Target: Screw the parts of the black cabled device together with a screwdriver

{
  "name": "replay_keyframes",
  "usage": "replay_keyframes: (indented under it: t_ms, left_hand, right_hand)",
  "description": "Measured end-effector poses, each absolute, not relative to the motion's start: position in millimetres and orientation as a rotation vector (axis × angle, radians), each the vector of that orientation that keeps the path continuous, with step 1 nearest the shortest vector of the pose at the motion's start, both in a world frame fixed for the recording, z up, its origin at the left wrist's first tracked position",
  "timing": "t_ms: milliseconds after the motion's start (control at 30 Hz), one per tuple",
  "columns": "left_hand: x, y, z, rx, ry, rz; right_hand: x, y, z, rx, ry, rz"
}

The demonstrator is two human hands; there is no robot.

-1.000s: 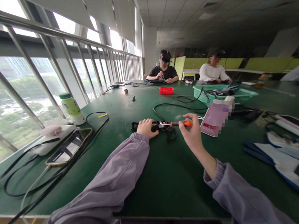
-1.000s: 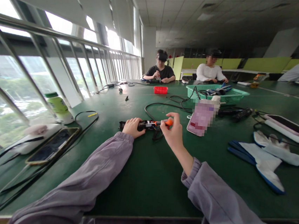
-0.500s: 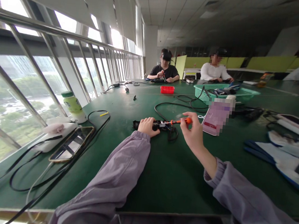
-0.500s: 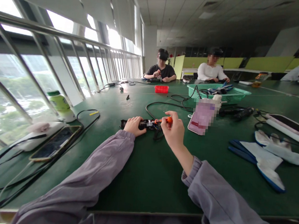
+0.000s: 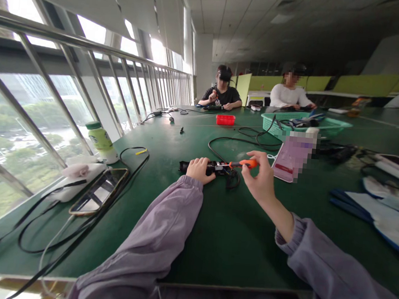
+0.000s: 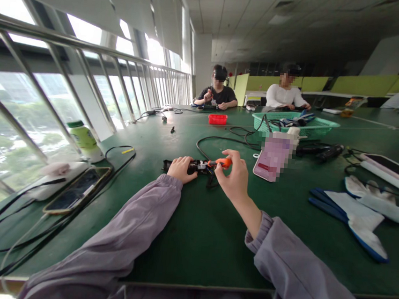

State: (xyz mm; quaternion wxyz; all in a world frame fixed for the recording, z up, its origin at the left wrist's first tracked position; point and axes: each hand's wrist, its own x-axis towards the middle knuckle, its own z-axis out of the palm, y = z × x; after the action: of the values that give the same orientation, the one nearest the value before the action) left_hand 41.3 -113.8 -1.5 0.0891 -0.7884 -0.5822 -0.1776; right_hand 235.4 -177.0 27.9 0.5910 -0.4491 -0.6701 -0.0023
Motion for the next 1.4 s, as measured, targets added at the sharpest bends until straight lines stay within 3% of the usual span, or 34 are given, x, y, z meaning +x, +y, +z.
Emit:
replay_keyframes:
  t_ms: [1400]
  left_hand:
    - [38.1,-112.9,-2.7,-2.353,-1.678,-0.495]
  right_hand:
    - [235.4,-174.5,22.5,-1.024,-1.543,0.017]
